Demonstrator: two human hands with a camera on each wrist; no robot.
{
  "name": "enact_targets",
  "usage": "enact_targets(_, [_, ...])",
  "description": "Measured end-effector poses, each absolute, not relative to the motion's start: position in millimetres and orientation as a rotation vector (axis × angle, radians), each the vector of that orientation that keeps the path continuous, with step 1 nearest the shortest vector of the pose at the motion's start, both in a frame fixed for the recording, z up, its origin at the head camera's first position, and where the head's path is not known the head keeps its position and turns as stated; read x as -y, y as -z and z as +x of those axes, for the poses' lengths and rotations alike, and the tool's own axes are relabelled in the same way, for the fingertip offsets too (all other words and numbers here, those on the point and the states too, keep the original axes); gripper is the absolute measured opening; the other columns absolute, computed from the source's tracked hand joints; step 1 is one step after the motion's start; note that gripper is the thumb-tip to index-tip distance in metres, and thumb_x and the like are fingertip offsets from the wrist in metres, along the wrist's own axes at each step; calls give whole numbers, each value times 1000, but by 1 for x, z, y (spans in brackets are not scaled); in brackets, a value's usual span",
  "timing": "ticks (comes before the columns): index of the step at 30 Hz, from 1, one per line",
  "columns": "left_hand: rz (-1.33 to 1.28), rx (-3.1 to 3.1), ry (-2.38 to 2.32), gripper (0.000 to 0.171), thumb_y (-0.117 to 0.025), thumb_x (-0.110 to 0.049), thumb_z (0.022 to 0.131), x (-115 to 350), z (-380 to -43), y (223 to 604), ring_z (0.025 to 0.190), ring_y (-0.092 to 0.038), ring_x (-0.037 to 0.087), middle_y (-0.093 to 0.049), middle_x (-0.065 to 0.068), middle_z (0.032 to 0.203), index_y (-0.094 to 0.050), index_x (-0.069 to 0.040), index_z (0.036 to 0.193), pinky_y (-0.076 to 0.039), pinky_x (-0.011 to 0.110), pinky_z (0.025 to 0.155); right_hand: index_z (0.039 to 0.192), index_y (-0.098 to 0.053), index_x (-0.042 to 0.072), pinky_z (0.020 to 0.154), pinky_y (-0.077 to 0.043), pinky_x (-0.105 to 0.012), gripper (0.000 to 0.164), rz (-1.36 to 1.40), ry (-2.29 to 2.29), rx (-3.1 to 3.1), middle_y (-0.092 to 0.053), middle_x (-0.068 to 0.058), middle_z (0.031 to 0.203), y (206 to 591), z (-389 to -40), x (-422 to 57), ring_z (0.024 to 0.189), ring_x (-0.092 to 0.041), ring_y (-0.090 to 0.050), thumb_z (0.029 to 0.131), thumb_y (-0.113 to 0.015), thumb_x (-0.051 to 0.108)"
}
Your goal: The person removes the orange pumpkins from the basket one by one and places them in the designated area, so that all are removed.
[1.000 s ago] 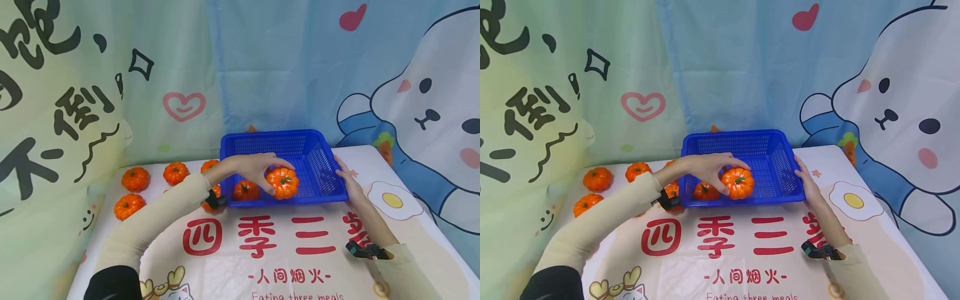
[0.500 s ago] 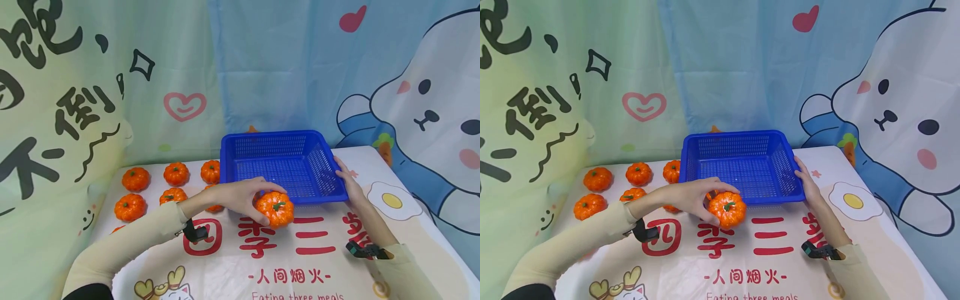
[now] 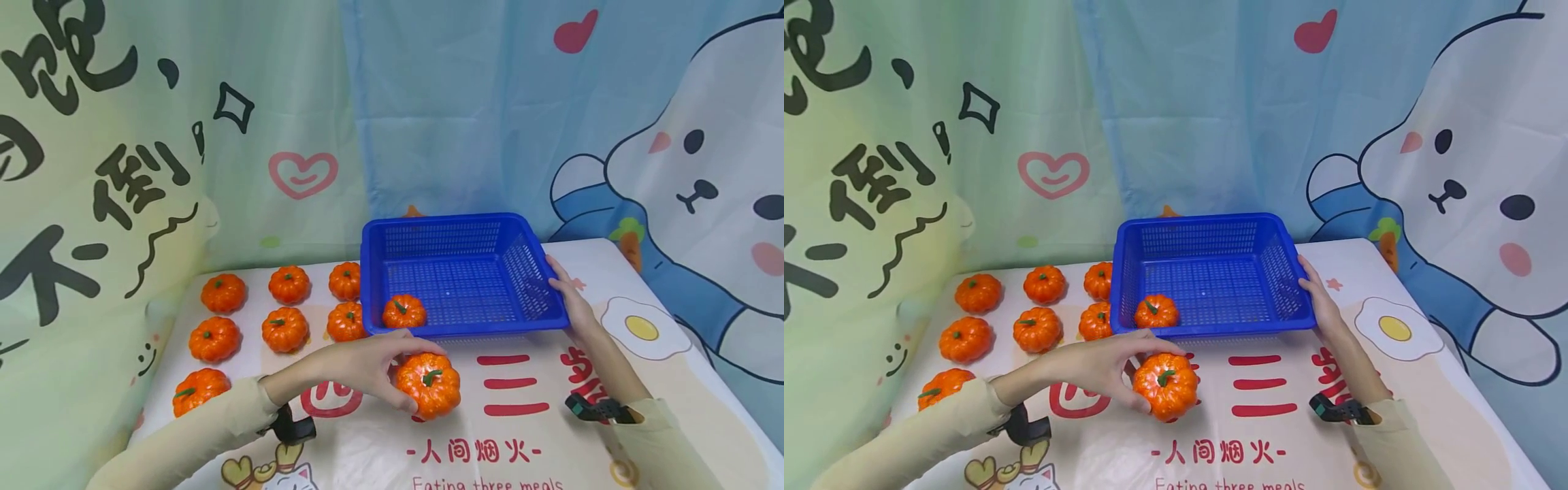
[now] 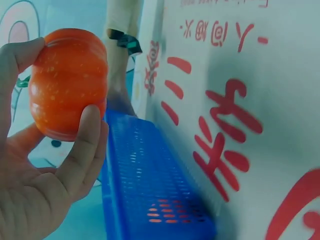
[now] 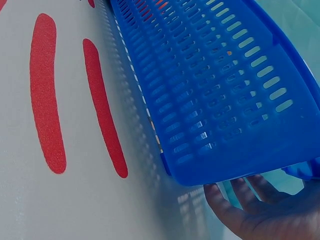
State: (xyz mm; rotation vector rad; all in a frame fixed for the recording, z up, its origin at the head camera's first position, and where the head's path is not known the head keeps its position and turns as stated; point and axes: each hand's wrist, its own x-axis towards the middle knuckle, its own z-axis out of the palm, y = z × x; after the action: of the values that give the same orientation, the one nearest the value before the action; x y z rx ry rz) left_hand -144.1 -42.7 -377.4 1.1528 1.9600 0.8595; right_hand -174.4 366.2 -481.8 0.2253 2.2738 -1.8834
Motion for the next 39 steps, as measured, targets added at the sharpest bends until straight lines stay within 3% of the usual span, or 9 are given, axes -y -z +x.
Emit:
enact_targets(4, [1068,-1983,-933,73,-79,-31,78,56,-135,389,110,-50,7,-49,-8,132,-41,-41,139,-52,20,88,148,3,55,111,-15,-73,55,216,1904,-2250,15,-2,164,482,-174,-365,148,-48,3,101,-25,54])
enact_targets(10, [958,-2067,-1102,68,-80,-27,78,81,-126,406,106,-55,15,-53,-2,126,-44,-27,135,-55,28,83,150,3,53,112,-11,-74,55,195,1913,-2247,16,-2,164,481,-174,-366,149,-46,7,101,-24,52])
enact_targets(14, [904,-2132,-1174,68,-79,-28,78,99,-116,425,105,-54,20,-55,0,128,-45,-27,137,-55,27,80,149,3,53,112,-12,-73,55,217,1910,-2245,16,0,164,481,-174,-366,149,-46,7,101,-24,52])
enact_targets(19, [680,-2196,-1228,68,-79,-29,78,127,-106,449,102,-51,22,-54,-3,127,-45,-33,137,-53,23,78,149,3,54,112,-14,-72,55,228,1897,-2249,15,1,164,480,-172,-366,149,-46,5,101,-25,53])
enact_targets(24, [329,-2409,-1159,72,-80,-35,77,163,-97,453,101,-52,20,-54,3,131,-45,-30,140,-50,27,80,149,4,54,112,-15,-73,56,215,1895,-2242,15,1,164,478,-173,-365,148,-47,5,101,-25,53])
enact_targets(28, [46,-2528,-1084,78,-80,-39,77,186,-88,455,105,-55,21,-51,8,138,-42,-26,144,-53,32,85,148,4,55,111,-15,-73,55,212,1897,-2242,15,3,164,477,-172,-365,148,-48,5,101,-25,54])
enact_targets(39, [-212,-2724,-775,86,-73,-48,81,202,-78,462,113,-52,37,-48,22,130,-33,-14,149,-50,60,93,148,3,55,112,-10,-74,55,208,1925,-2218,15,5,164,479,-173,-366,148,-47,7,101,-25,53])
